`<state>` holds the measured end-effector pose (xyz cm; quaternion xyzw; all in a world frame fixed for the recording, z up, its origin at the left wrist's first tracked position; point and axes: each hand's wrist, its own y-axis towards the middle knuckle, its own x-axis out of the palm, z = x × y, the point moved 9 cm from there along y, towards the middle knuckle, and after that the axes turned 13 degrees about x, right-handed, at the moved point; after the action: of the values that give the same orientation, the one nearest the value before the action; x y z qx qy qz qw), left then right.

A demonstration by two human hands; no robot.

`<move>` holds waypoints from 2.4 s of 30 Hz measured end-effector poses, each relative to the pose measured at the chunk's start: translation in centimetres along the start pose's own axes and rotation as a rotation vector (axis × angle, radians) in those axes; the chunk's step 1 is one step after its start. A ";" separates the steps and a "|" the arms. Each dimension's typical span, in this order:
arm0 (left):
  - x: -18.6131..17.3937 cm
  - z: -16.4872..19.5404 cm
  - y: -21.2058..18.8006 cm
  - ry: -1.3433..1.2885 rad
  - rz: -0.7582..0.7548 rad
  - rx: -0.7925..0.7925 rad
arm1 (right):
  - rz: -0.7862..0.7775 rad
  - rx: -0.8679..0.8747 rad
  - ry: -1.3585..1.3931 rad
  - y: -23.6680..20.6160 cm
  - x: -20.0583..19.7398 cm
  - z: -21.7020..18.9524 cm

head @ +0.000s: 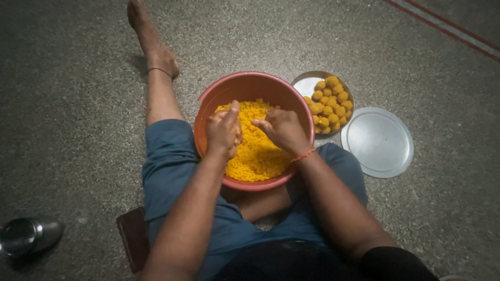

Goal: The person sits on the floor with a large basin of yellow boondi mixture and rolls handfuls of it between their palms into round balls, placing each finished ball onto a metal plate beside the basin, repeating this cycle continuously.

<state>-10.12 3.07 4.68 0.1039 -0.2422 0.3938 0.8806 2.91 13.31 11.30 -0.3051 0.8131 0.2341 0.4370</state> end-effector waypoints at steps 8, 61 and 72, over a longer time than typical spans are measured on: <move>-0.1 -1.4 0.7 0.022 -0.085 -0.021 | 0.038 0.003 0.518 -0.4 -1.5 1.5; 0.8 -0.5 -1.5 -0.237 0.085 -0.228 | -0.361 0.317 1.134 -0.6 1.6 3.4; -1.2 -2.9 -0.3 0.189 -0.076 -0.125 | -0.280 0.097 0.631 -0.5 1.5 0.5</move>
<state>-9.62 3.20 1.53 0.0203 -0.1780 0.3524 0.9186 2.96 12.85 9.70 -0.4499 0.8686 0.0274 0.2061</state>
